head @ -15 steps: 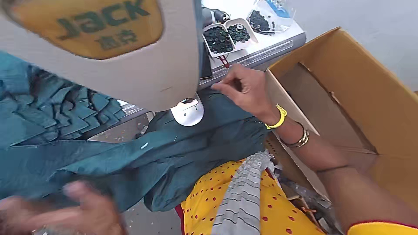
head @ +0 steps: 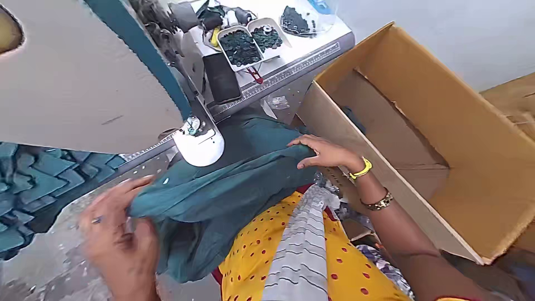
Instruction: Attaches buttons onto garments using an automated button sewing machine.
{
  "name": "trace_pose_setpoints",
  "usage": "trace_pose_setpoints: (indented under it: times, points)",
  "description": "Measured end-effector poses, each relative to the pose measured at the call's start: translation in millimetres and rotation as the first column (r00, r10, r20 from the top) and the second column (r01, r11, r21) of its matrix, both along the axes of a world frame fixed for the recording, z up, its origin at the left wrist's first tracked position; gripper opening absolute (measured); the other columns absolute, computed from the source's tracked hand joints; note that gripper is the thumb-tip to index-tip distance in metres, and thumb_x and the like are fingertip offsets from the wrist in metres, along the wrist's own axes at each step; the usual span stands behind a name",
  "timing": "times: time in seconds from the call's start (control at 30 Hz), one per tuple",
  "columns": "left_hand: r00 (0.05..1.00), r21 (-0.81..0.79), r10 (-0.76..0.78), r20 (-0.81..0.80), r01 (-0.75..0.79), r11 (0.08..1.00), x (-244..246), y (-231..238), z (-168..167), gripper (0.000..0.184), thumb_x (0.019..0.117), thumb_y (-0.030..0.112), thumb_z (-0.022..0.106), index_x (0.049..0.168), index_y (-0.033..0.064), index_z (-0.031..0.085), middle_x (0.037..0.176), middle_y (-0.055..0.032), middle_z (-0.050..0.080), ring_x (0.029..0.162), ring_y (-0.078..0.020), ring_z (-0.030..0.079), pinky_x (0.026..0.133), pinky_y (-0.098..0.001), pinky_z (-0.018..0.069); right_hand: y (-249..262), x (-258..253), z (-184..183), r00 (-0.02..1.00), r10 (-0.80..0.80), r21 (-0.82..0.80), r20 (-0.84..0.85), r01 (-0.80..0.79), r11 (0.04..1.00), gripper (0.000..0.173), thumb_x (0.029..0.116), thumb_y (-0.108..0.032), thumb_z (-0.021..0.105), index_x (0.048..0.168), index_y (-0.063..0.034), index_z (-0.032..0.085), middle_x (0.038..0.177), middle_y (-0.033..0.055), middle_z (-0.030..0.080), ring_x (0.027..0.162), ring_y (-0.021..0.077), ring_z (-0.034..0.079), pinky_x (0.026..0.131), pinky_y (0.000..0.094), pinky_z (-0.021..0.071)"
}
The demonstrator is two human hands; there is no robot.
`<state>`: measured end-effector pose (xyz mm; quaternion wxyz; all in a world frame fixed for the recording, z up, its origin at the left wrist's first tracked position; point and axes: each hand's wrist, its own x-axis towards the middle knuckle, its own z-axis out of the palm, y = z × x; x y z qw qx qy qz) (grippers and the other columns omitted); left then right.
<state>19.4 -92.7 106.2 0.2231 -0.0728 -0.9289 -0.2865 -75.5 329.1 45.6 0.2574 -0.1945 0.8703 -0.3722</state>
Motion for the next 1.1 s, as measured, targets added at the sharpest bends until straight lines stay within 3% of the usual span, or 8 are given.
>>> trace_pose_setpoints:
  times: [0.17,0.33,0.47,0.63,0.73,0.83,0.93,1.1]
  points:
    - [0.772,-0.414,0.454,0.446,-0.272,0.869,54,-75,-31,0.048,0.0903,-0.01,0.059,0.138,0.0003,0.06,0.143,-0.048,0.039,0.132,-0.0749,0.028,0.1,-0.0873,0.0236,-67,-15,-15,1.0,0.03,-0.007,0.006,-0.03,1.0,0.037,0.1018,-0.028,0.064,0.133,-0.0077,0.065,0.127,0.0139,0.068,0.121,0.0279,0.062,0.107,0.0514,0.0455]
    - [0.984,-0.165,0.019,0.177,0.01,0.986,54,15,-46,0.032,0.101,0.013,0.051,0.125,0.004,0.07,0.13,-0.0243,0.064,0.126,-0.0432,0.057,0.107,-0.0589,0.0437,-119,-20,-15,0.981,0.032,0.037,-0.194,-0.025,0.999,0.022,0.1006,-0.021,0.065,0.118,-0.0099,0.072,0.112,0.013,0.071,0.104,0.0307,0.069,0.088,0.0556,0.0547]
    - [0.904,-0.125,-0.363,0.228,0.397,0.909,19,106,-94,0.031,0.0972,0.017,0.065,0.128,0.0173,0.069,0.134,-0.0126,0.065,0.127,-0.0346,0.06,0.105,-0.0534,0.049,-136,-40,-13,0.97,0.004,0.031,-0.242,0.004,1.0,0.018,0.0977,-0.009,0.066,0.114,-0.0062,0.074,0.111,0.0161,0.071,0.104,0.0331,0.069,0.089,0.0554,0.0544]
    - [0.956,0.06,-0.292,0.022,0.29,0.955,-13,134,-75,0.016,0.0944,0.011,0.064,0.103,0.0096,0.077,0.096,-0.0078,0.076,0.092,-0.0225,0.073,0.082,-0.0377,0.0597,-121,-44,20,0.944,-0.054,-0.225,-0.326,-0.022,0.974,0.027,0.0996,-0.029,0.066,0.105,-0.0051,0.075,0.112,0.0114,0.07,0.11,0.0244,0.065,0.096,0.0446,0.0525]
    - [0.953,0.386,-0.286,0.095,0.23,0.893,-12,121,-17,0.022,0.1013,0.024,0.063,0.107,0.0048,0.072,0.088,-0.0046,0.074,0.073,-0.0062,0.068,0.068,-0.0211,0.056,-107,-34,60,0.991,0.111,-0.676,-0.074,-0.131,0.726,0.052,0.1046,-0.056,0.044,0.108,-0.0114,0.071,0.108,-0.0048,0.072,0.105,0.006,0.068,0.095,0.0287,0.0558]
    - [0.926,0.35,-0.245,0.286,0.136,0.927,-17,90,3,0.024,0.1,0.03,0.063,0.103,0.0086,0.072,0.078,-0.0004,0.07,0.064,-0.0054,0.062,0.06,-0.0245,0.0522,-119,-39,77,0.994,0.035,-0.652,-0.101,-0.093,0.753,0.028,0.1046,-0.034,0.057,0.104,-0.0091,0.069,0.094,-0.006,0.072,0.084,0.0027,0.07,0.077,0.0225,0.06]
    - [0.907,0.212,-0.106,0.407,0.02,0.977,-19,74,-4,0.023,0.0984,0.031,0.064,0.1,0.0103,0.075,0.08,-0.0032,0.072,0.071,-0.0186,0.069,0.066,-0.0458,0.0558,-155,-52,78,0.956,-0.126,-0.52,-0.266,-0.032,0.854,0.022,0.0865,-0.02,0.079,0.091,-0.0077,0.061,0.071,-0.0054,0.059,0.062,-0.0003,0.055,0.06,0.0186,0.0483]
    - [0.873,0.427,-0.105,0.476,-0.125,0.895,13,83,-20,0.023,0.1017,0.023,0.057,0.106,0.0073,0.073,0.086,-0.0009,0.072,0.077,-0.0094,0.068,0.072,-0.0351,0.0564,-186,-61,91,0.978,-0.151,-0.472,-0.142,0.067,0.879,0.029,0.0817,-0.017,0.084,0.088,-0.0095,0.056,0.068,-0.0084,0.053,0.061,-0.0036,0.049,0.06,0.0155,0.0441]
